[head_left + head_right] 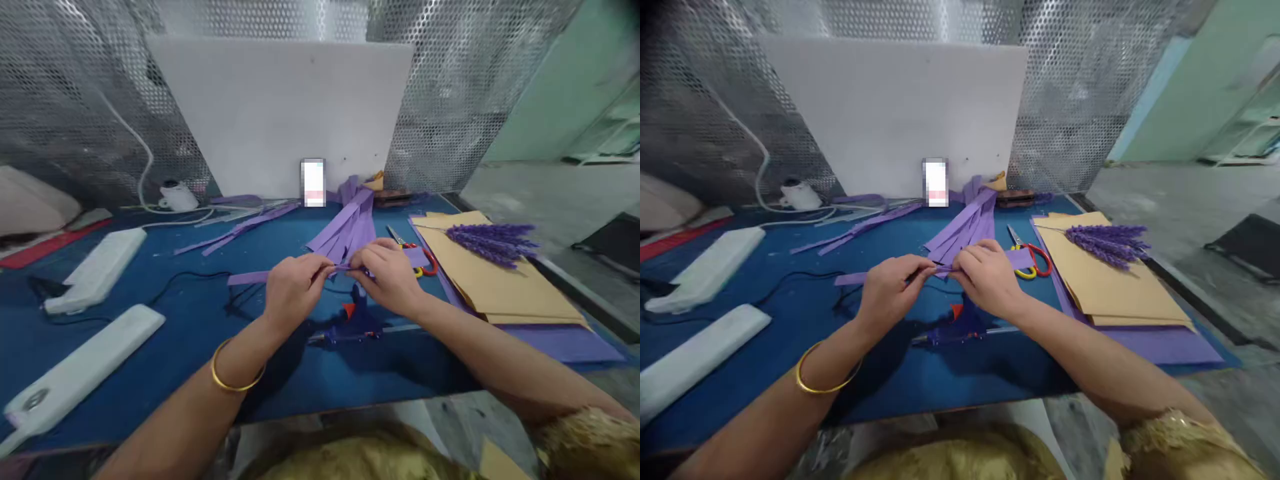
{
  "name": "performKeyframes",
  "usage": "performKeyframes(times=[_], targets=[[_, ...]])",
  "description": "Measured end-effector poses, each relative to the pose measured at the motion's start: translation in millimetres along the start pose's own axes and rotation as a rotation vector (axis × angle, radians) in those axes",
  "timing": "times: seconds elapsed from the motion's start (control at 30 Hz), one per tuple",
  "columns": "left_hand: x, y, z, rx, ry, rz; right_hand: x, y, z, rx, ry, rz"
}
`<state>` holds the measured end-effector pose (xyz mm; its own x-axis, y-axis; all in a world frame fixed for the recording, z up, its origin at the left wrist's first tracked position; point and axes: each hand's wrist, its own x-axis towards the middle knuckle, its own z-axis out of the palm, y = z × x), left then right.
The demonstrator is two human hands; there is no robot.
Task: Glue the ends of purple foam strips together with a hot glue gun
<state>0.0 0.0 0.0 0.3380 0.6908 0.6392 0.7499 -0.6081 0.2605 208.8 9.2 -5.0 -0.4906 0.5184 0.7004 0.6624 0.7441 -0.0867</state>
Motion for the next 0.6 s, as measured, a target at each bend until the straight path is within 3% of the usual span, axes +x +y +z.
performKeyframes(times=[0.47,0.6], targets=[[0.9,-4.1,0.8,-0.039,-0.024,0.031,0.9,-0.3,0.4,-0.047,0.009,-0.033],[0.8,-3.0,0.4,-0.05,-0.076,0.067,0.9,-1.4,0.6,-0.057,-0.018,-0.059]])
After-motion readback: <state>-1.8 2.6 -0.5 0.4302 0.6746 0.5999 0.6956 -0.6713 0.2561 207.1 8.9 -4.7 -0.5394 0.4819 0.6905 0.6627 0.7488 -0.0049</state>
